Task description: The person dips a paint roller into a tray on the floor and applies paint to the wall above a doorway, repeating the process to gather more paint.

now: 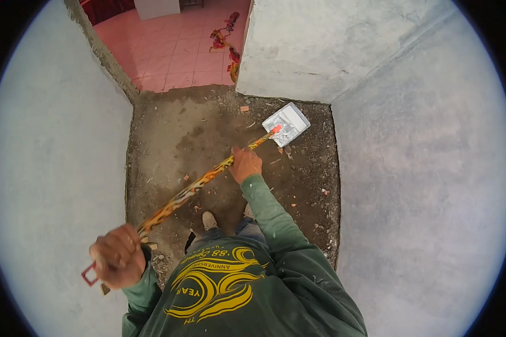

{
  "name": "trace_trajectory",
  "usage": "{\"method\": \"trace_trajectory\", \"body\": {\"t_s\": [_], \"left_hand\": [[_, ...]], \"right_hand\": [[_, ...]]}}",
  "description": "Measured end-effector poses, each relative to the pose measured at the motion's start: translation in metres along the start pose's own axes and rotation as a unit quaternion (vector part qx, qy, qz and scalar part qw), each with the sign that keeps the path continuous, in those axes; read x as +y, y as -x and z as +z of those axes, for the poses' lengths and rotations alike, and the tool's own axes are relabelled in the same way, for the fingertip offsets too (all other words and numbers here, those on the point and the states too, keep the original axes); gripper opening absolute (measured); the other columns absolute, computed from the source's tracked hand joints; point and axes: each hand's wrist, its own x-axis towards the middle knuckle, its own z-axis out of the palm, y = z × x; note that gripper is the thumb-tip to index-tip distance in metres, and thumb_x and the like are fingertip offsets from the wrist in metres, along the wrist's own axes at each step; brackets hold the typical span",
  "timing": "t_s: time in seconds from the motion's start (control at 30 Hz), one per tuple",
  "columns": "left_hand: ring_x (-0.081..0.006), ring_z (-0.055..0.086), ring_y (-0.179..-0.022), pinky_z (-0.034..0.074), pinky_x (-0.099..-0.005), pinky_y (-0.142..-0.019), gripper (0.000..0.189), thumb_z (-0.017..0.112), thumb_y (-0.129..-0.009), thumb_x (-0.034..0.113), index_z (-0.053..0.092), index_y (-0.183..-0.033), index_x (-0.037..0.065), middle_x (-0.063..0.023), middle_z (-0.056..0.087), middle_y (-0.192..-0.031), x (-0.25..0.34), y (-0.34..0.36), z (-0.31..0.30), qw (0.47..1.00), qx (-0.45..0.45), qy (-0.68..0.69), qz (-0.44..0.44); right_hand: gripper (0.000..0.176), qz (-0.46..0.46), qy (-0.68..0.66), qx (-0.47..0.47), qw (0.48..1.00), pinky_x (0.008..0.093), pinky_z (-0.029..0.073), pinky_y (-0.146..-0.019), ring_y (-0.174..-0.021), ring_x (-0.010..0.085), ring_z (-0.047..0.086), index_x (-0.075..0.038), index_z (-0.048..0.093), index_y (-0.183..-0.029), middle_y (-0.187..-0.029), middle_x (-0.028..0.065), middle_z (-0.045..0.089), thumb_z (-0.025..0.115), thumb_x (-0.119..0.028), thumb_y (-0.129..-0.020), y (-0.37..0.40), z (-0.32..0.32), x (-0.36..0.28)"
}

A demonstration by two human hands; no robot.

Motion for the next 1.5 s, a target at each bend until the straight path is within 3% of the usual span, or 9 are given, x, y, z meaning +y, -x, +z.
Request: {"method": "trace_trajectory", "body": {"t_s": [0.23,0.33,0.5,0.63,0.8,1.0,1.07,1.27,1.5], "left_hand": [[-0.0110,0.031,-0.037,0.033,-0.0264,-0.040,0.040,0.058,-0.096,0.029,0.044,-0.062,0.014,0.0004,0.039,-0.042,0.050,0.008,-0.009,0.996,-0.087,-0.004,0.012],[-0.0140,0.036,-0.032,0.034,-0.0299,-0.038,0.041,0.061,-0.094,0.029,0.047,-0.059,0.011,-0.0006,0.046,-0.041,0.044,0.003,-0.005,1.000,-0.027,-0.009,0.008],[-0.0149,0.034,-0.041,0.034,-0.0327,-0.045,0.037,0.053,-0.094,0.023,0.041,-0.061,0.012,-0.0009,0.039,-0.048,-0.003,-0.011,0.012,0.999,-0.040,-0.005,-0.014],[-0.0161,0.033,-0.041,0.033,-0.0348,-0.046,0.034,0.052,-0.092,0.020,0.040,-0.061,0.011,-0.0011,0.038,-0.048,-0.028,-0.010,0.018,0.998,-0.045,0.028,-0.027],[-0.0204,0.044,-0.038,0.039,-0.0381,-0.045,0.031,0.064,-0.087,0.017,0.049,-0.062,0.006,-0.0065,0.050,-0.047,0.016,0.001,0.006,0.998,-0.027,0.048,-0.026],[-0.0133,0.039,-0.037,0.036,-0.0272,-0.040,0.041,0.062,-0.092,0.028,0.049,-0.057,0.011,-0.0034,0.049,-0.044,0.034,0.005,0.016,0.997,-0.060,0.006,0.040],[-0.0200,0.045,-0.034,0.041,-0.0346,-0.041,0.037,0.066,-0.087,0.021,0.055,-0.055,0.005,-0.0038,0.045,-0.038,0.030,0.003,0.018,0.994,-0.100,0.044,-0.007],[-0.0190,0.041,-0.037,0.038,-0.0355,-0.043,0.039,0.065,-0.088,0.021,0.048,-0.056,0.007,-0.0051,0.049,-0.045,-0.012,-0.001,0.044,0.990,-0.127,0.007,-0.053],[-0.0157,0.041,-0.034,0.040,-0.0316,-0.042,0.039,0.066,-0.088,0.024,0.052,-0.055,0.008,-0.0018,0.050,-0.042,0.024,0.006,0.026,0.984,-0.172,0.054,-0.011]], "right_hand": [[0.028,-0.038,-0.058,-0.013,0.998,0.0524,0.051,-0.066,-0.080,0.0402,0.066,-0.017,0.061,-0.100,-0.086,0.0162,0.063,0.076,-0.022,-0.077,0.038,0.000,-0.026],[0.026,-0.026,-0.053,-0.010,0.998,0.0519,0.050,-0.065,-0.079,0.0394,0.066,-0.018,0.062,-0.098,-0.086,0.0161,0.063,0.076,-0.022,-0.077,0.038,0.009,-0.023],[0.029,0.039,-0.002,-0.058,0.998,0.0488,0.053,-0.072,-0.086,0.0370,0.069,-0.017,0.064,-0.102,-0.095,0.0157,0.067,0.077,-0.025,-0.077,0.000,0.010,0.005],[0.040,0.003,0.048,-0.015,0.999,0.0488,0.056,-0.075,-0.090,0.0360,0.070,-0.013,0.063,-0.109,-0.095,0.0156,0.068,0.081,-0.025,-0.075,-0.017,0.000,0.029],[0.031,0.015,0.001,-0.029,0.999,0.0505,0.052,-0.073,-0.089,0.0371,0.068,-0.017,0.063,-0.102,-0.094,0.0149,0.067,0.078,-0.024,-0.075,0.011,-0.022,0.000],[0.025,0.008,-0.047,-0.016,0.999,0.0523,0.051,-0.067,-0.082,0.0388,0.067,-0.018,0.061,-0.097,-0.086,0.0140,0.065,0.074,-0.021,-0.077,0.035,-0.014,-0.012],[0.024,0.016,-0.047,-0.027,0.998,0.0523,0.051,-0.067,-0.081,0.0388,0.067,-0.018,0.061,-0.097,-0.085,0.0138,0.065,0.073,-0.020,-0.077,0.036,-0.008,-0.003],[0.034,0.035,-0.017,-0.008,0.999,0.0490,0.054,-0.071,-0.084,0.0382,0.069,-0.017,0.062,-0.102,-0.092,0.0141,0.064,0.080,-0.021,-0.074,0.005,-0.006,0.044],[0.016,0.031,-0.036,0.021,0.999,0.0505,0.051,-0.067,-0.080,0.0393,0.067,-0.016,0.063,-0.099,-0.089,0.0156,0.065,0.069,-0.025,-0.087,0.031,-0.033,0.011]]}}
